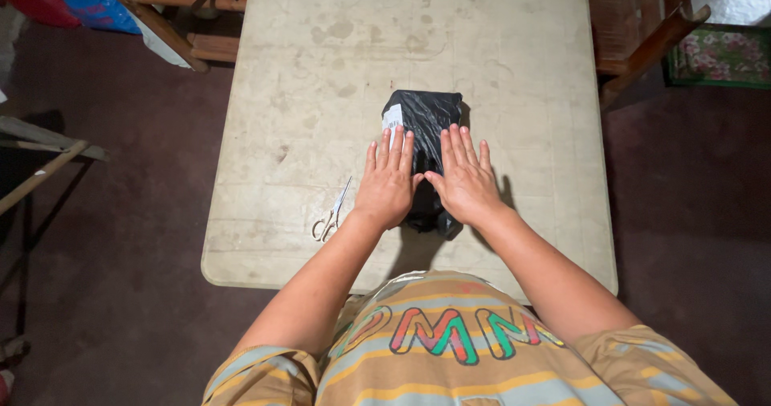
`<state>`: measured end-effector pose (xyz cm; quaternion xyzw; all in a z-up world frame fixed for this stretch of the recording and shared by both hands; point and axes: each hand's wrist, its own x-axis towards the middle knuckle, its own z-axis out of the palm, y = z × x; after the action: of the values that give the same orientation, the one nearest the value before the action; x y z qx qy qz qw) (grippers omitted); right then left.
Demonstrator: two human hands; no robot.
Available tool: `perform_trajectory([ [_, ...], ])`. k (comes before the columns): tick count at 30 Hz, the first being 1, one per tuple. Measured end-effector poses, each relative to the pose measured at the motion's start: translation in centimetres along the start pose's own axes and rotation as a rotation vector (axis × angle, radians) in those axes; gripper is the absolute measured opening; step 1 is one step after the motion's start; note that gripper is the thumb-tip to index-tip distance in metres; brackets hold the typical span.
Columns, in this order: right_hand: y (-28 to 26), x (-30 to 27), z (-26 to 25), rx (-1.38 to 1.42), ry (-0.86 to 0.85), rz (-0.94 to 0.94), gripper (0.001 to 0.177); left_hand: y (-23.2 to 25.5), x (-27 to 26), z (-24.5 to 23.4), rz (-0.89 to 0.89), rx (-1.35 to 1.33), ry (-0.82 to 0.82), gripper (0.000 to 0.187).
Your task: The person uses scissors to cut open a black plastic parcel on a table. They carefully slice along the edges and then peel back the plastic to reveal the contents inside.
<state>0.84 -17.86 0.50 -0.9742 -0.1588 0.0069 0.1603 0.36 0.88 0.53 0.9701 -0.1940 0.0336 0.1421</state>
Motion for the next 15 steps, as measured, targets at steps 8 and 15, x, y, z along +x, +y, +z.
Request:
perform_trajectory([
  [8,0.05,0.07,0.02,-0.012,0.015,-0.011,0.082,-0.09,0.22,-0.05,0.001,-0.005,-0.007,0.074],
  [15,0.12,0.15,0.10,-0.001,0.011,-0.011,0.082,-0.11,0.27,-0.14,0.001,-0.015,-0.009,0.074],
])
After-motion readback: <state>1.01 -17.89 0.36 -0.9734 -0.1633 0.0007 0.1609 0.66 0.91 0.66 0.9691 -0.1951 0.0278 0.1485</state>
